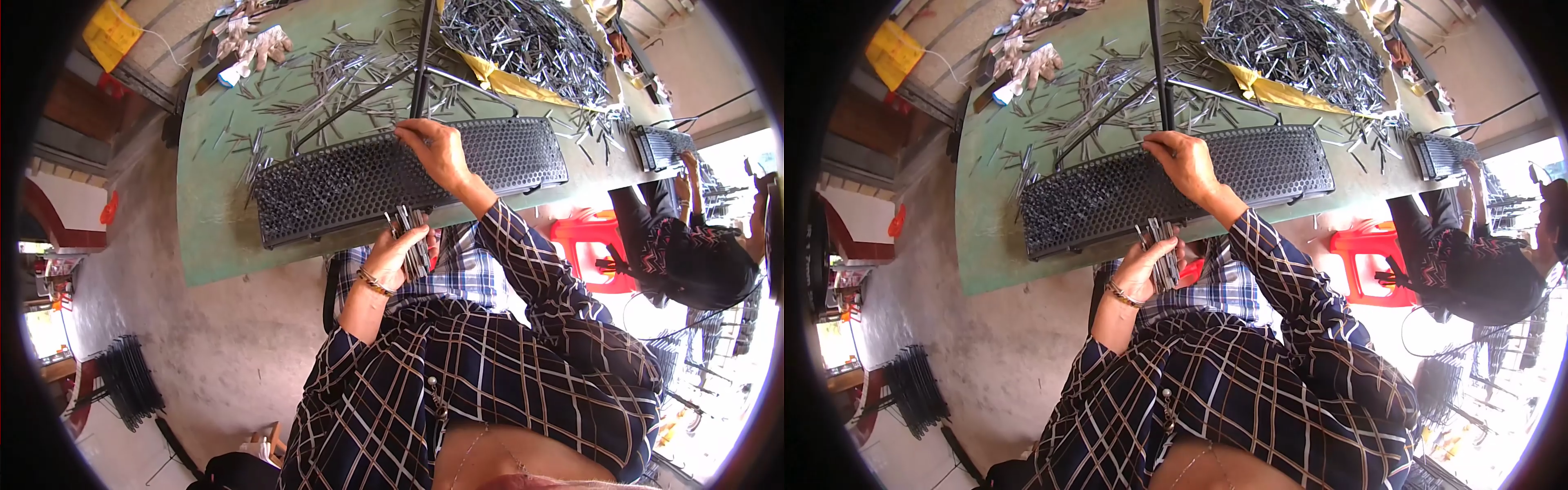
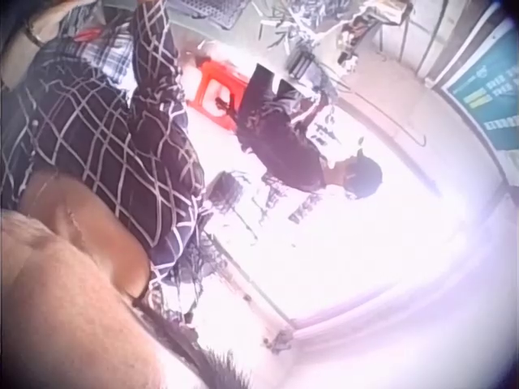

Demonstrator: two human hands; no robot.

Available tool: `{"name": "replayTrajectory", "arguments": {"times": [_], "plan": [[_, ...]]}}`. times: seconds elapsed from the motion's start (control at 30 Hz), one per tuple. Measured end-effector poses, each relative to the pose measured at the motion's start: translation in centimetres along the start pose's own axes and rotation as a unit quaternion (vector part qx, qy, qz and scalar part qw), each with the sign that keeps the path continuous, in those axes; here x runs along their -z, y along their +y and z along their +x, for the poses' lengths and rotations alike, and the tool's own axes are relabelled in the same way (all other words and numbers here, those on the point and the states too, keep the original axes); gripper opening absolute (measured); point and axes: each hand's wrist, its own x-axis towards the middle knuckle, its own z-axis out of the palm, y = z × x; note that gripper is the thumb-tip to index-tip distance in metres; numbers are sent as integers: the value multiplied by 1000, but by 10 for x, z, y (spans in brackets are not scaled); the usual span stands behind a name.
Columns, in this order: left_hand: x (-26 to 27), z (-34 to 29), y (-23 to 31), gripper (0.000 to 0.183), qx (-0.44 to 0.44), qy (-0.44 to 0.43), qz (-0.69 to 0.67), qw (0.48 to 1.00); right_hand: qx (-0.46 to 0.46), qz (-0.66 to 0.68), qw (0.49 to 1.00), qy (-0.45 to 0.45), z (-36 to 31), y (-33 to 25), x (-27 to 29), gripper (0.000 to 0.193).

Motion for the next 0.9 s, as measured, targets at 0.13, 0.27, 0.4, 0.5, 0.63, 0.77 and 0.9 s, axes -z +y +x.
{"name": "replayTrajectory", "arguments": {"times": [0.13,0.27,0.4,0.5,0.63,0.77,0.9], "plan": [[-1,0,1,27,-8,-11,2,1000,66,-17,998,14,-2,4,-6,14],[-1,-2,1,27,-20,-9,-1,1000,182,-85,979,-41,-3,13,-9,14],[-3,-2,4,27,-36,-7,-14,999,268,-150,951,-41,-2,15,-7,15],[-7,-3,9,23,-43,5,-10,999,175,-53,983,-11,-6,4,-2,18],[-7,-2,12,23,-69,-4,8,998,5,83,961,-262,-18,-15,17,34],[-8,1,11,22,-88,-19,40,995,-90,114,930,-338,-23,-24,29,31],[-12,2,8,22,-64,-8,47,997,-163,173,936,-260,-25,-7,32,28]]}}
